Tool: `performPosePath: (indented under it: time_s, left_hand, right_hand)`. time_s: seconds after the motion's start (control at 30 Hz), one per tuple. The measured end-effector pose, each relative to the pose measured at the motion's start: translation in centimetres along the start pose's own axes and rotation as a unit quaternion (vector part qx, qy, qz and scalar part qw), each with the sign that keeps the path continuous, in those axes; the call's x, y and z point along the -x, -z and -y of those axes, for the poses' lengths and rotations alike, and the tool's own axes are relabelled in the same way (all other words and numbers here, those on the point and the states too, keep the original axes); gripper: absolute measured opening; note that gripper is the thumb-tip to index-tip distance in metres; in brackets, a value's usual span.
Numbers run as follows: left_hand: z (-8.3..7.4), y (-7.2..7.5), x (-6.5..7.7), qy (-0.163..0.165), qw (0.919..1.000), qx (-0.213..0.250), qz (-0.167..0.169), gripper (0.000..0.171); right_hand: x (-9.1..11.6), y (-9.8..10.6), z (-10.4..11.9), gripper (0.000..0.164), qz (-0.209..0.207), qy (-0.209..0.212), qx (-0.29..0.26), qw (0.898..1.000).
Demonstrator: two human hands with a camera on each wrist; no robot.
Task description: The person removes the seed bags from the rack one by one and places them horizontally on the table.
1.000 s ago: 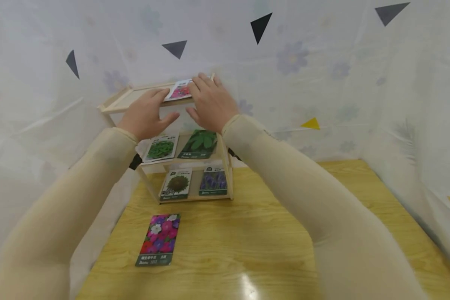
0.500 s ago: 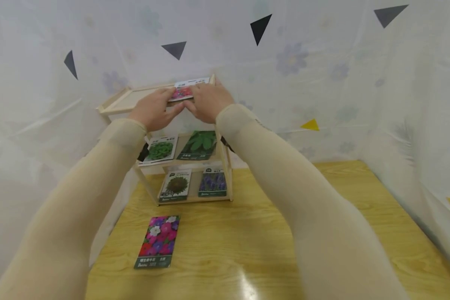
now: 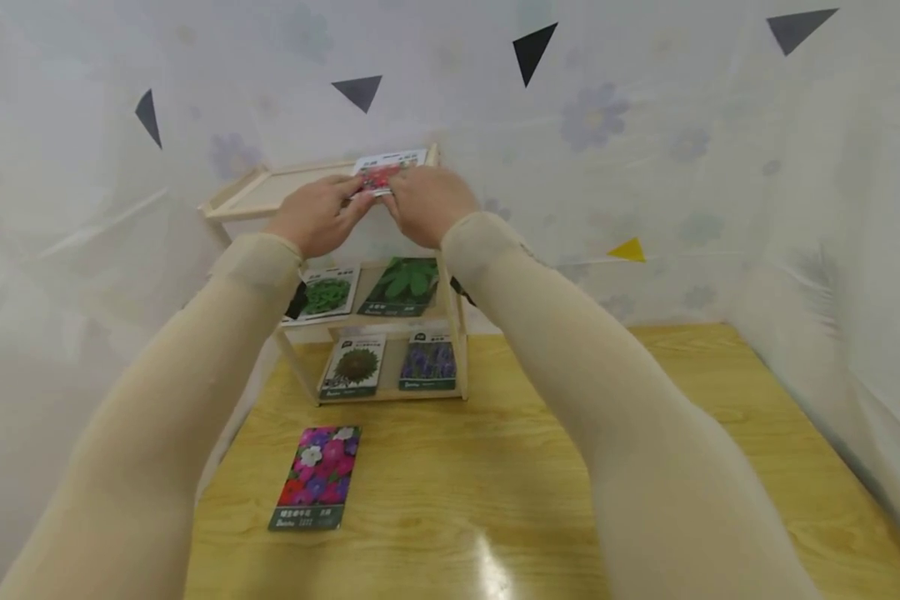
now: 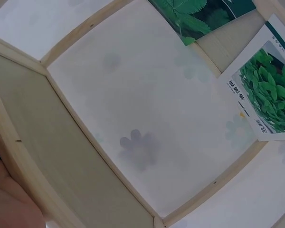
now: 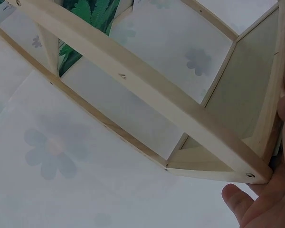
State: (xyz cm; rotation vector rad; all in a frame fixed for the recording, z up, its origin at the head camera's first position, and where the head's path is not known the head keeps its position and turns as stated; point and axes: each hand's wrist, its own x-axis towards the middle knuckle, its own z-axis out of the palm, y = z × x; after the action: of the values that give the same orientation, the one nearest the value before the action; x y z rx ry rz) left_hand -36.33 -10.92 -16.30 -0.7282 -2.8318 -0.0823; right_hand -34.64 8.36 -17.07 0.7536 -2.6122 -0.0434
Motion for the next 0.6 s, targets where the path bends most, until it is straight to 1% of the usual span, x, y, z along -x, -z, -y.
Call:
performPosePath:
  time_s: [0.13, 0.27, 0.43, 0.6]
  left_hand:
    - [0.1, -0.3, 0.1, 0.003, 0.9999, 0.004, -0.009, 0.068]
    - [0.1, -0.5, 0.3, 0.002, 0.9996, 0.017, -0.025, 0.067]
    - [0.2, -0.6, 0.6, 0.005, 0.9986, 0.034, -0.041, 0.066]
    - [0.2, -0.8, 0.7, 0.005, 0.9979, 0.039, -0.052, 0.067]
  right_hand:
    - [0.1, -0.2, 0.2, 0.046, -0.006, -0.003, 0.002, 1.0]
    - [0.1, -0.4, 0.3, 0.046, -0.012, -0.005, 0.007, 1.0]
    - [0.1, -0.8, 0.4, 0.045, -0.031, -0.006, 0.011, 0.999]
    - [0.1, -1.2, 0.5, 0.041, -0.053, -0.01, 0.016, 0.998]
